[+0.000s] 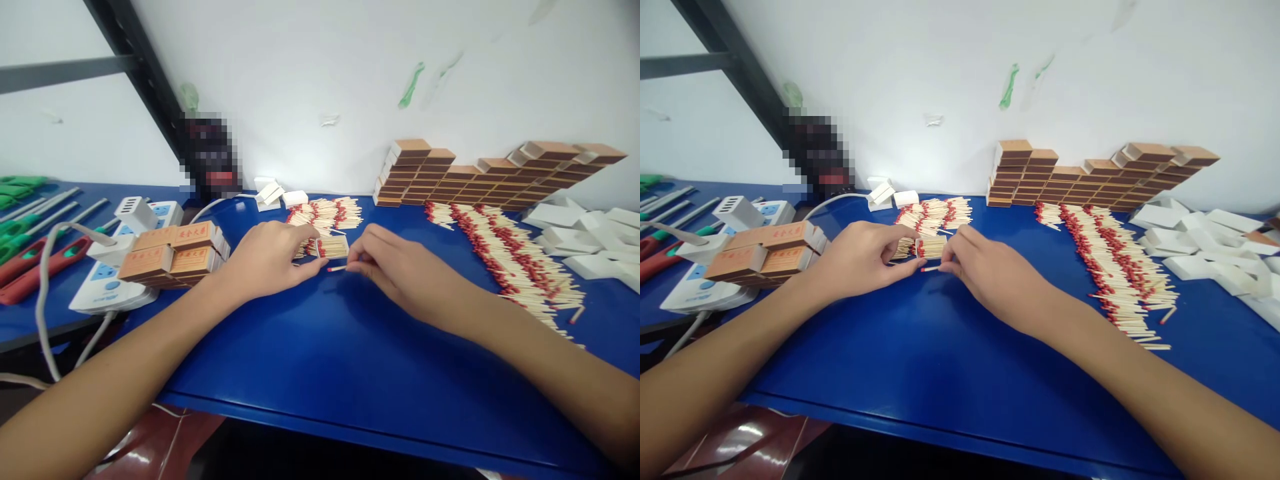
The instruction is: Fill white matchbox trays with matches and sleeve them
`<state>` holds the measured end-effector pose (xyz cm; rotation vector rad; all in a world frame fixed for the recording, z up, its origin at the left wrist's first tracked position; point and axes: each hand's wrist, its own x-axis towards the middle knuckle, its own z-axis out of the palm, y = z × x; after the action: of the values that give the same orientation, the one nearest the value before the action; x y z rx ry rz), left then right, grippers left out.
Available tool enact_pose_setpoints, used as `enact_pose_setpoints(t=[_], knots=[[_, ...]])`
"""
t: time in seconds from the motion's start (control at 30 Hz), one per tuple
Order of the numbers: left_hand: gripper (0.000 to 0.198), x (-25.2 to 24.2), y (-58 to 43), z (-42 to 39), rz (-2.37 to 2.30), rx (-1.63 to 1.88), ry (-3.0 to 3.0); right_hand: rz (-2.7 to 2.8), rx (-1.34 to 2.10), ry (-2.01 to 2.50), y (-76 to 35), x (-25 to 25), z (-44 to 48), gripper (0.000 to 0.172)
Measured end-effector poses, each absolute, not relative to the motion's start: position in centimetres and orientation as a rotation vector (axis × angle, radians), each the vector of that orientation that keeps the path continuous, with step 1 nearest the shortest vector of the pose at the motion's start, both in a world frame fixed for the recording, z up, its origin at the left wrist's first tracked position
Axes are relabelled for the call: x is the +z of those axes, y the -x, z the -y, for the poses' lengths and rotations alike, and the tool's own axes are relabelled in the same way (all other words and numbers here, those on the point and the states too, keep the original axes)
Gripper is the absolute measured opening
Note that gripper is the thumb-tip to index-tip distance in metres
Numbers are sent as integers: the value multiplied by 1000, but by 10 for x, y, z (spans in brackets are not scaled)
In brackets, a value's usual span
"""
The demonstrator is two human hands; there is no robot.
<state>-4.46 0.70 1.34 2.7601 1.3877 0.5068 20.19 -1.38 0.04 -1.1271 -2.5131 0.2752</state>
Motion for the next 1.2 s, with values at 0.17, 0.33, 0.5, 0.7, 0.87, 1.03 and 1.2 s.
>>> enact_pose_setpoints(t=[0.17, 0.33, 0.5, 0.7, 0.87, 1.03, 1.2], knots=[[33, 11, 43, -2, -1186, 463, -2732, 2414, 180, 1212, -201, -2, 9, 16], [31, 10, 39, 2, -1185, 319, -2699, 2496, 256, 1204, -201, -10, 9, 13], [32, 11, 39, 0, -1177, 255, -2689, 2381, 383, 1099, -207, -10, 0, 14], [30, 13, 39, 1, -1144, 265, -2689, 2191, 314, 1223, -204, -20, -26, 13], [25, 15, 36, 10, -942, 239, -2581, 2278, 470, 1008, -183, -24, -25, 8], [24, 15, 33, 17, -834, 250, -2524, 2280, 454, 918, -174, -34, -23, 8], [26, 14, 32, 17, -860, 251, -2554, 2300, 462, 1022, -173, -34, -24, 10]])
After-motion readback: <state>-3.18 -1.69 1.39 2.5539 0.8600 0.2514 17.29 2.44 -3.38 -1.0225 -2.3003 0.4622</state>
